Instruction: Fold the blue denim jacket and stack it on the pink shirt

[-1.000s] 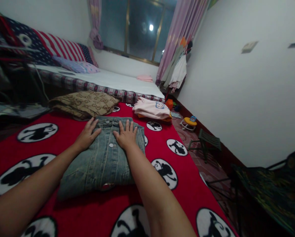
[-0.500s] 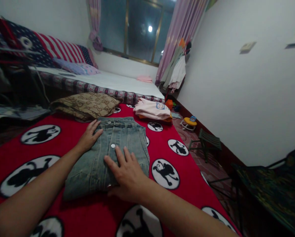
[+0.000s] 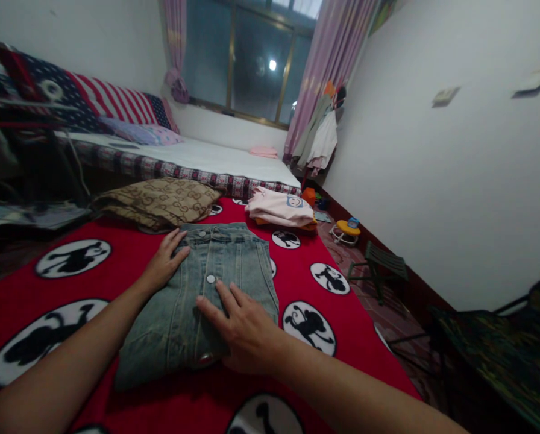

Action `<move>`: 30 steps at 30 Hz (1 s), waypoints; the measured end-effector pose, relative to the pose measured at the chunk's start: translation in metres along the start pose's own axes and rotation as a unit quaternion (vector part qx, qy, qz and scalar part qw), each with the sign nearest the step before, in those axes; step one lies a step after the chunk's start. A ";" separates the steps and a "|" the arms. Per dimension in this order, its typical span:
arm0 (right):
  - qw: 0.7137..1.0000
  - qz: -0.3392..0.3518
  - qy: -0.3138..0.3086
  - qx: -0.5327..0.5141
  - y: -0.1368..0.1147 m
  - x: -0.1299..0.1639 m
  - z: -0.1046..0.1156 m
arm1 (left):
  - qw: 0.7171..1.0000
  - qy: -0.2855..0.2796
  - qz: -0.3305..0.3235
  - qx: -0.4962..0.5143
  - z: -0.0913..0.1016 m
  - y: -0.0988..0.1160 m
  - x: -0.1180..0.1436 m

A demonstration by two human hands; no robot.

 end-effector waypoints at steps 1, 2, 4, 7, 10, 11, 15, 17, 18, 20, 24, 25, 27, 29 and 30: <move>1.000 0.001 0.014 0.001 0.002 0.002 -0.002 | 1.000 0.000 -0.001 -0.002 0.000 0.000 0.000; 1.000 -0.001 0.027 0.003 0.004 0.003 -0.005 | 1.000 0.002 -0.002 -0.003 0.000 -0.001 0.000; 0.999 -0.013 0.050 0.010 0.006 0.007 -0.010 | 1.000 0.004 -0.005 -0.004 -0.001 -0.002 0.000; 0.997 -0.031 0.069 0.016 0.004 0.010 -0.017 | 1.000 0.004 -0.008 -0.004 -0.001 -0.003 0.000; 0.996 -0.053 0.075 0.016 -0.001 0.011 -0.020 | 1.000 0.001 -0.005 -0.006 -0.001 -0.004 0.000; 0.995 -0.063 0.078 0.014 -0.003 0.011 -0.022 | 1.000 0.000 -0.004 -0.007 0.000 -0.004 0.000; 0.990 -0.106 0.095 -0.002 -0.009 0.010 -0.027 | 1.000 -0.001 -0.006 -0.005 0.000 -0.002 0.000; 0.987 -0.121 0.102 -0.010 -0.011 0.010 -0.030 | 1.000 -0.001 -0.007 -0.006 0.000 -0.001 0.000; 0.987 -0.125 0.103 -0.013 -0.012 0.010 -0.031 | 1.000 0.000 -0.008 -0.007 0.001 -0.001 0.000; 0.986 -0.128 0.105 -0.017 -0.013 0.010 -0.032 | 1.000 0.003 -0.008 -0.009 0.001 0.000 0.000; 0.986 -0.126 0.105 -0.018 -0.012 0.012 -0.032 | 1.000 0.005 -0.004 -0.007 0.001 0.002 0.000; 0.986 -0.127 0.105 -0.018 -0.012 0.012 -0.032 | 1.000 0.005 -0.004 -0.007 0.001 0.003 0.000; 0.986 -0.126 0.105 -0.020 -0.012 0.013 -0.032 | 1.000 0.004 -0.005 -0.005 0.002 0.003 0.000; 0.986 -0.124 0.107 -0.021 -0.012 0.012 -0.031 | 1.000 0.003 -0.007 -0.004 0.002 0.003 -0.001; 0.986 -0.122 0.109 -0.019 -0.012 0.012 -0.030 | 1.000 0.004 -0.008 -0.004 0.002 0.002 -0.001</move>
Point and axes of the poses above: each hand's wrist, its own x-axis away from the middle knuckle, its own z-axis out of the back of the hand, y = z × x, the point moved 3 cm from there along -x, towards the middle knuckle, and after that the axes turned 15 degrees about x, right-handed, at the moved point
